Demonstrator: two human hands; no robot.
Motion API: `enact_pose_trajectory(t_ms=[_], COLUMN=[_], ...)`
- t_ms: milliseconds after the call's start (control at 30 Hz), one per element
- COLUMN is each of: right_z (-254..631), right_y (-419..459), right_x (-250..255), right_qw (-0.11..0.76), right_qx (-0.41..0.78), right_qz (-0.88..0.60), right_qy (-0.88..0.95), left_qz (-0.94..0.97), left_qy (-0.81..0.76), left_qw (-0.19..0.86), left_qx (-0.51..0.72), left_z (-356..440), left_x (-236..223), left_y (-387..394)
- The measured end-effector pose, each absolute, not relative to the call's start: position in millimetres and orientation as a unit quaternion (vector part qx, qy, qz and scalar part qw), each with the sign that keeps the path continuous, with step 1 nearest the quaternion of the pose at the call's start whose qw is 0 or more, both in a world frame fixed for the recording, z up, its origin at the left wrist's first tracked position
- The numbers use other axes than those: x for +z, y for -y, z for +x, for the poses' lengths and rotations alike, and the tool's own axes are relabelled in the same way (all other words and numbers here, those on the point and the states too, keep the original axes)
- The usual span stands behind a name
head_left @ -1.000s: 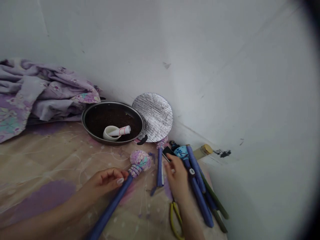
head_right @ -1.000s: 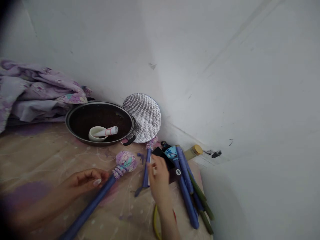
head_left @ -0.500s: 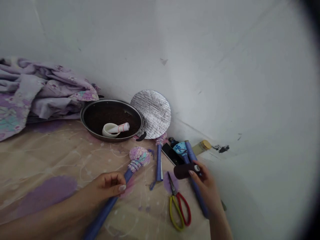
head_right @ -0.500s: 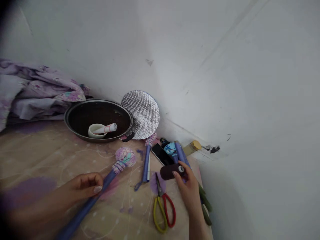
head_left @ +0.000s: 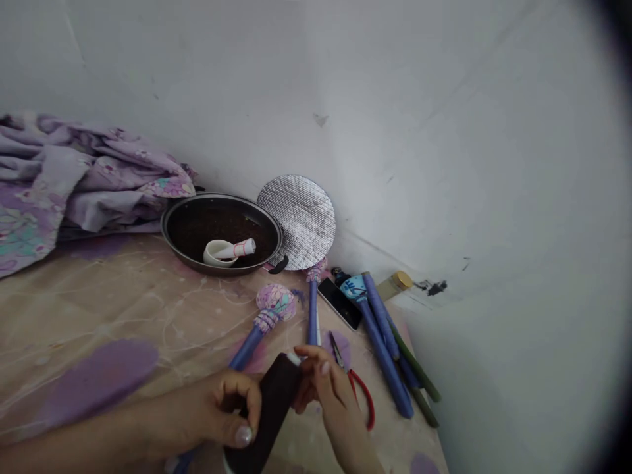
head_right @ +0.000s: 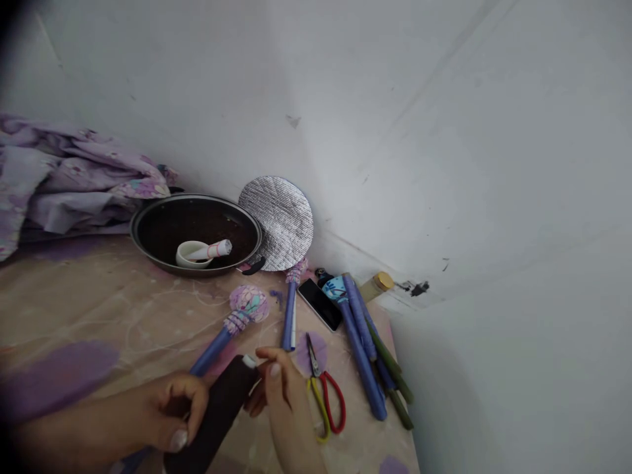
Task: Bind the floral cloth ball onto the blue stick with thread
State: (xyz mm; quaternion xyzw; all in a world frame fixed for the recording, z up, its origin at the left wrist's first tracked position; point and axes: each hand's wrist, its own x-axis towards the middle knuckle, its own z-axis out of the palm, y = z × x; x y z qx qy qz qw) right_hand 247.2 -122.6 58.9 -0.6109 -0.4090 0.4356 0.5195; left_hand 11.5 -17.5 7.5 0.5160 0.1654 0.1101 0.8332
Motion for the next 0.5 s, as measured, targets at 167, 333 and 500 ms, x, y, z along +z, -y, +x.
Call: enact_pose_trajectory(t_ms=[167, 333, 500], right_z=[245, 227, 231], right_y=[134, 137, 140], right_x=[60, 64, 60], right_qw=[0.514, 0.487, 0.429], right_qx=[0.417, 0.309, 0.351], right_qz=[-0.621, -0.664, -0.674], right_qy=[0.421, 0.475, 0.487], left_qz=[0.408, 0.45, 0.534], left_qy=[-0.201, -0.189, -0.159], left_qw=[0.887, 0.87, 0.825], left_qx=[0.081, 0.065, 0.094], left_z=[6, 6, 5], left_x=[-6, 0, 10], left_y=[17, 18, 14])
